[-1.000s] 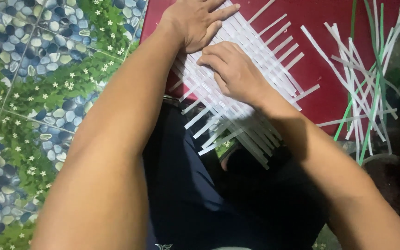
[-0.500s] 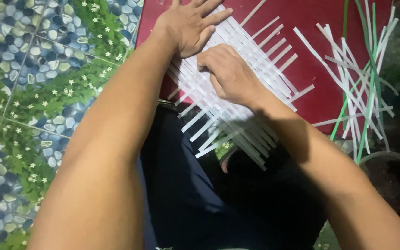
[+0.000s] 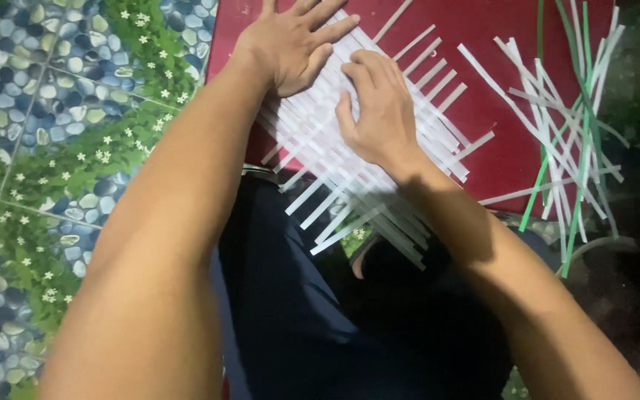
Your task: Weaving a hat or mat using white and green plastic strips on a red tray while sitting on the floor.
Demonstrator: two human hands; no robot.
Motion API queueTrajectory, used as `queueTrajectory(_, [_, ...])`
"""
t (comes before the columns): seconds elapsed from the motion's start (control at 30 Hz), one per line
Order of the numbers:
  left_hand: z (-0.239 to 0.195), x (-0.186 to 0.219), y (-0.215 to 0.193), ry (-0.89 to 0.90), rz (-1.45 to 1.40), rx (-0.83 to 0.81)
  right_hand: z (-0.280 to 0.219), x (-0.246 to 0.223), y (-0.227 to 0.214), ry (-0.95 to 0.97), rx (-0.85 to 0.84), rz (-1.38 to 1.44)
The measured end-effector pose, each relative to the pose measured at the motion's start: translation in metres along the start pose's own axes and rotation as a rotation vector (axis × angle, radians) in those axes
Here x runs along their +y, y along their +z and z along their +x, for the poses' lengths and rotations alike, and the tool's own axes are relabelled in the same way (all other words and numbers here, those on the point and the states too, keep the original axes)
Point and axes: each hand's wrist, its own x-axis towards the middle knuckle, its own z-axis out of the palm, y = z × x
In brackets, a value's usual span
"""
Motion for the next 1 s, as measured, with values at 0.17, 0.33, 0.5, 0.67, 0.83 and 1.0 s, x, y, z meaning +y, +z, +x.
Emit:
queueTrajectory(0.17, [0.001,0.000,-0.001,0.009,0.022,0.004,-0.005,0.005,0.004,0.126,-0.047,-0.052])
queueTrajectory(0.33, [0.001,0.001,-0.003,0.011,0.001,0.000,0.000,0.008,-0.012,0.133,-0.111,0.010])
queueTrajectory(0.5, [0.001,-0.003,0.005,0.039,-0.082,0.076,-0.012,0.010,-0.064,0.392,-0.322,0.024])
queueTrajectory(0.67, [0.003,-0.003,0.003,0.041,-0.100,0.075,-0.051,-0.001,-0.110,0.412,-0.275,0.003])
queueTrajectory(0.83, [0.003,-0.004,0.009,0.079,-0.089,0.095,-0.097,-0.017,-0.126,0.338,-0.158,-0.084])
queueTrajectory(1.0, [-0.002,0.000,-0.001,0.028,-0.116,0.069,-0.099,-0.036,-0.112,0.625,-0.297,-0.195])
